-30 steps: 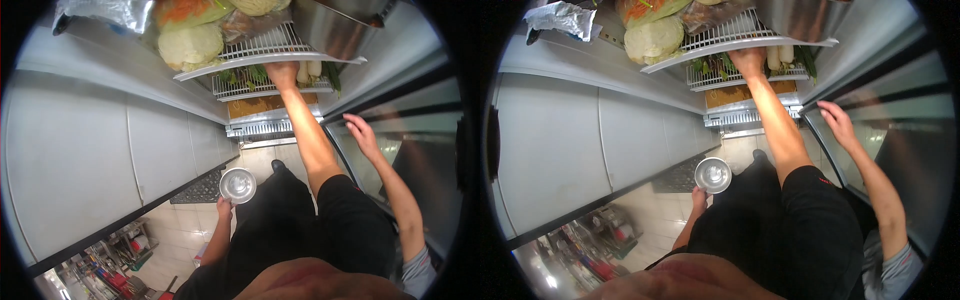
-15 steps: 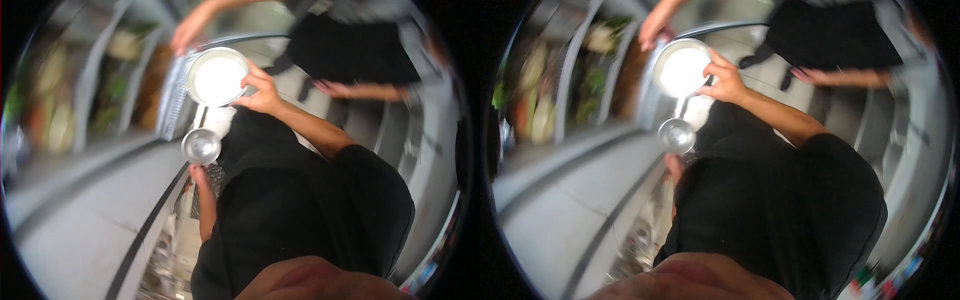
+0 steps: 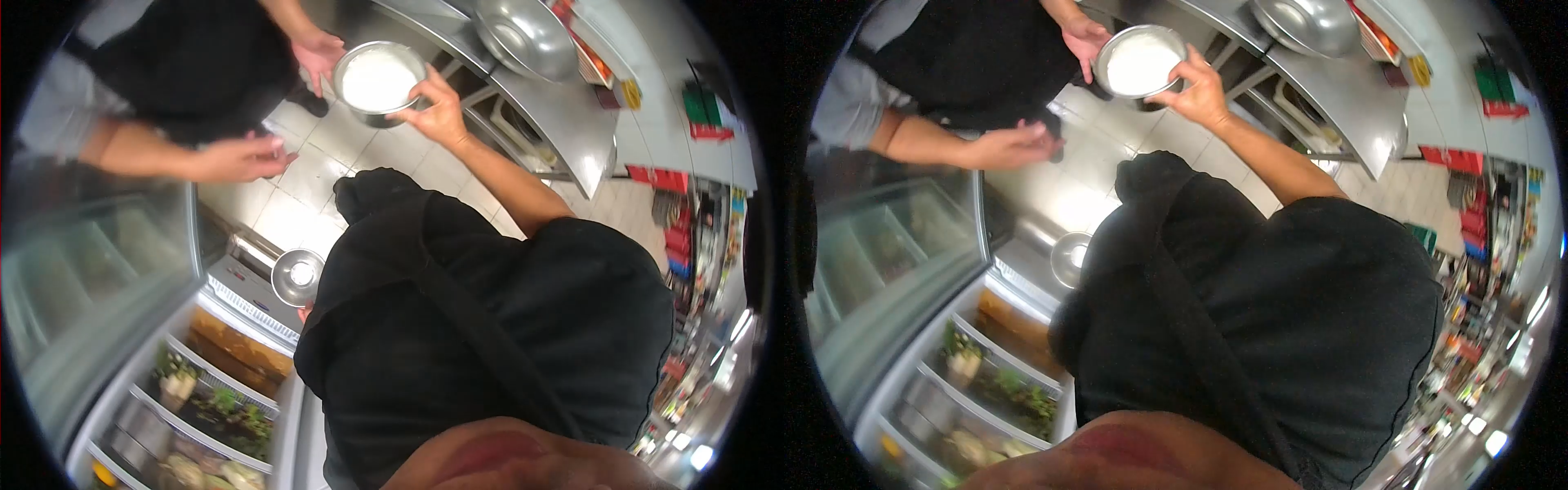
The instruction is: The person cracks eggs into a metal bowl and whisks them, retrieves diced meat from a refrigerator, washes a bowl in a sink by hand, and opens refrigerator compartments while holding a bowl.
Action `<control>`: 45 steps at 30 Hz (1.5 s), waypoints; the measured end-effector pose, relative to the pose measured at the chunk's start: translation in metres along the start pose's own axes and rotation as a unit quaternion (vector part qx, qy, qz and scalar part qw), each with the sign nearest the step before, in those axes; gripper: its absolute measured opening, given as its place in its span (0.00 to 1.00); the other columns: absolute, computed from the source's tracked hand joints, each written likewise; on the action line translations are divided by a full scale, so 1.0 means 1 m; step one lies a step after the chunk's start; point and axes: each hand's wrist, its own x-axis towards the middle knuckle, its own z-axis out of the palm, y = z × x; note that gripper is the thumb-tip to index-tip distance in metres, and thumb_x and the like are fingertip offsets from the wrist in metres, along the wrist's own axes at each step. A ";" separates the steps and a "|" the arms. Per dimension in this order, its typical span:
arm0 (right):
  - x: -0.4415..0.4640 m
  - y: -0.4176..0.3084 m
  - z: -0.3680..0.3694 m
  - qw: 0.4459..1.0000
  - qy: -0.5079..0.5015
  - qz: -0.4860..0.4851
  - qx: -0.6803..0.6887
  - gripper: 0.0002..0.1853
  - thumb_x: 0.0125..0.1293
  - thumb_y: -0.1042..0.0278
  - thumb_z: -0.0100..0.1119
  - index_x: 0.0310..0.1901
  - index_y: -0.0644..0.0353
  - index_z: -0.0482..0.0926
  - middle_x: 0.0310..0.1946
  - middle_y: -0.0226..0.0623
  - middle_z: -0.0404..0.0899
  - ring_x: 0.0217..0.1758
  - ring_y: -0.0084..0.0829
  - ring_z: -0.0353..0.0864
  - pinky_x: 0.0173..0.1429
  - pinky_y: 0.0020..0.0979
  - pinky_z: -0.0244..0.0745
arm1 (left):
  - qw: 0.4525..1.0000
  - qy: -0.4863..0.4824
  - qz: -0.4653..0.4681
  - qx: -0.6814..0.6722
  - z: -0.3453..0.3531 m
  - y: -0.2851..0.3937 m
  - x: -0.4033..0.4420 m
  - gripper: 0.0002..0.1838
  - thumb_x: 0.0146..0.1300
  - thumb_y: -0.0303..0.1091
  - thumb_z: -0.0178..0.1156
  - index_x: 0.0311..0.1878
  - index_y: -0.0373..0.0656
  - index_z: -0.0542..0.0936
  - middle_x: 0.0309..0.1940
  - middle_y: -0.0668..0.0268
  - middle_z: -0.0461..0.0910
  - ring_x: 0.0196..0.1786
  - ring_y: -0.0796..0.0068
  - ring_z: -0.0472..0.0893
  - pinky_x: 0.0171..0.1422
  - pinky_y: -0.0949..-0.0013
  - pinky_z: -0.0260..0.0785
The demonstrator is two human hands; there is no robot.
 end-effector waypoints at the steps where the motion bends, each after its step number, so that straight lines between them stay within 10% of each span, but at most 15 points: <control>1: 0.001 0.020 -0.016 0.999 0.026 0.023 -0.035 0.24 0.34 0.60 0.83 0.28 0.60 0.75 0.53 0.61 0.75 0.66 0.55 0.68 0.64 0.43 0.68 | 1.000 -0.012 0.002 0.014 0.012 0.012 0.007 0.13 0.59 0.22 0.54 0.48 0.36 0.72 0.42 0.54 0.77 0.40 0.63 0.79 0.37 0.63 0.79; 3: 0.000 0.041 -0.048 0.992 0.071 0.079 -0.073 0.24 0.36 0.59 0.83 0.28 0.61 0.75 0.54 0.60 0.75 0.68 0.54 0.65 0.65 0.44 0.68 | 0.999 -0.033 0.005 0.038 0.033 0.035 0.019 0.13 0.59 0.21 0.54 0.48 0.36 0.71 0.42 0.53 0.77 0.40 0.62 0.79 0.37 0.62 0.79; 4: -0.005 0.053 -0.059 0.982 0.103 0.121 -0.100 0.24 0.37 0.59 0.82 0.26 0.61 0.75 0.44 0.54 0.80 0.57 0.48 0.77 0.66 0.44 0.67 | 0.998 -0.043 0.007 0.047 0.046 0.044 0.024 0.13 0.58 0.21 0.55 0.48 0.36 0.71 0.42 0.53 0.77 0.40 0.62 0.79 0.37 0.62 0.79; 8: -0.031 0.116 -0.103 0.964 0.145 0.086 -0.206 0.22 0.38 0.60 0.82 0.23 0.60 0.74 0.25 0.38 0.76 0.27 0.29 0.73 0.61 0.39 0.72 | 0.995 -0.065 0.023 0.074 0.095 0.074 0.060 0.14 0.59 0.20 0.55 0.50 0.35 0.71 0.43 0.50 0.76 0.41 0.60 0.80 0.37 0.61 0.79; 12: -0.069 0.135 -0.130 0.933 0.185 0.198 -0.238 0.25 0.35 0.58 0.83 0.24 0.61 0.74 0.36 0.50 0.80 0.40 0.42 0.81 0.51 0.38 0.76 | 0.986 -0.123 0.009 0.109 0.137 0.090 0.083 0.16 0.60 0.20 0.54 0.52 0.35 0.72 0.42 0.50 0.78 0.42 0.59 0.81 0.39 0.61 0.79; 19: -0.101 0.136 -0.181 0.838 0.371 0.349 -0.195 0.21 0.40 0.62 0.82 0.25 0.61 0.75 0.26 0.34 0.74 0.28 0.29 0.74 0.35 0.28 0.73 | 0.949 -0.252 0.018 0.188 0.257 0.149 0.037 0.18 0.60 0.20 0.55 0.55 0.36 0.73 0.41 0.54 0.79 0.43 0.62 0.82 0.41 0.63 0.79; 20: -0.101 0.144 -0.191 0.813 0.327 0.336 -0.345 0.20 0.42 0.63 0.81 0.26 0.63 0.75 0.28 0.38 0.79 0.28 0.31 0.77 0.36 0.32 0.77 | 0.954 -0.237 0.031 0.183 0.253 0.159 0.033 0.18 0.60 0.20 0.55 0.55 0.36 0.73 0.41 0.54 0.80 0.43 0.63 0.82 0.42 0.63 0.79; 23: -0.107 0.198 -0.198 0.824 0.431 0.343 -0.135 0.09 0.55 0.78 0.69 0.31 0.69 0.76 0.33 0.54 0.82 0.36 0.39 0.83 0.44 0.36 0.81 | 0.901 -0.191 0.114 0.373 0.278 0.193 0.029 0.18 0.58 0.20 0.50 0.51 0.39 0.78 0.40 0.61 0.81 0.40 0.69 0.82 0.39 0.65 0.80; 25: -0.112 0.225 -0.205 0.760 0.371 0.371 -0.384 0.17 0.53 0.64 0.73 0.32 0.69 0.77 0.30 0.48 0.82 0.34 0.39 0.81 0.43 0.36 0.79 | 0.948 -0.160 0.110 0.252 0.312 0.202 0.018 0.10 0.57 0.20 0.52 0.40 0.40 0.77 0.33 0.63 0.79 0.33 0.72 0.80 0.34 0.65 0.81; 28: -0.155 0.282 -0.223 0.825 0.339 0.256 -0.372 0.27 0.57 0.56 0.69 0.53 0.64 0.76 0.48 0.47 0.79 0.48 0.46 0.79 0.55 0.41 0.72 | 0.963 -0.177 0.094 0.180 0.327 0.202 0.048 0.10 0.56 0.18 0.53 0.24 0.45 0.68 0.27 0.67 0.74 0.28 0.74 0.79 0.34 0.64 0.83; 32: -0.138 0.257 -0.178 0.738 0.457 0.378 -0.323 0.40 0.53 0.56 0.71 0.64 0.63 0.63 0.55 0.59 0.71 0.53 0.55 0.76 0.60 0.49 0.70 | 0.972 -0.184 0.078 0.127 0.347 0.219 0.052 0.14 0.56 0.19 0.55 0.22 0.47 0.64 0.22 0.69 0.70 0.25 0.75 0.76 0.35 0.59 0.83; 37: -0.191 0.282 -0.077 0.736 0.308 0.366 -0.480 0.41 0.55 0.44 0.66 0.62 0.63 0.63 0.54 0.53 0.71 0.52 0.47 0.76 0.53 0.43 0.72 | 0.971 -0.199 0.071 0.111 0.356 0.239 0.094 0.12 0.55 0.20 0.55 0.23 0.46 0.64 0.21 0.68 0.69 0.25 0.74 0.75 0.30 0.64 0.81; 45: -0.061 0.173 0.184 0.892 -0.020 0.446 -0.070 0.27 0.60 0.49 0.61 0.53 0.62 0.70 0.43 0.46 0.74 0.41 0.39 0.75 0.43 0.38 0.71 | 0.959 -0.250 0.077 0.110 0.381 0.308 0.161 0.12 0.54 0.19 0.55 0.22 0.45 0.64 0.23 0.67 0.70 0.26 0.74 0.76 0.30 0.63 0.83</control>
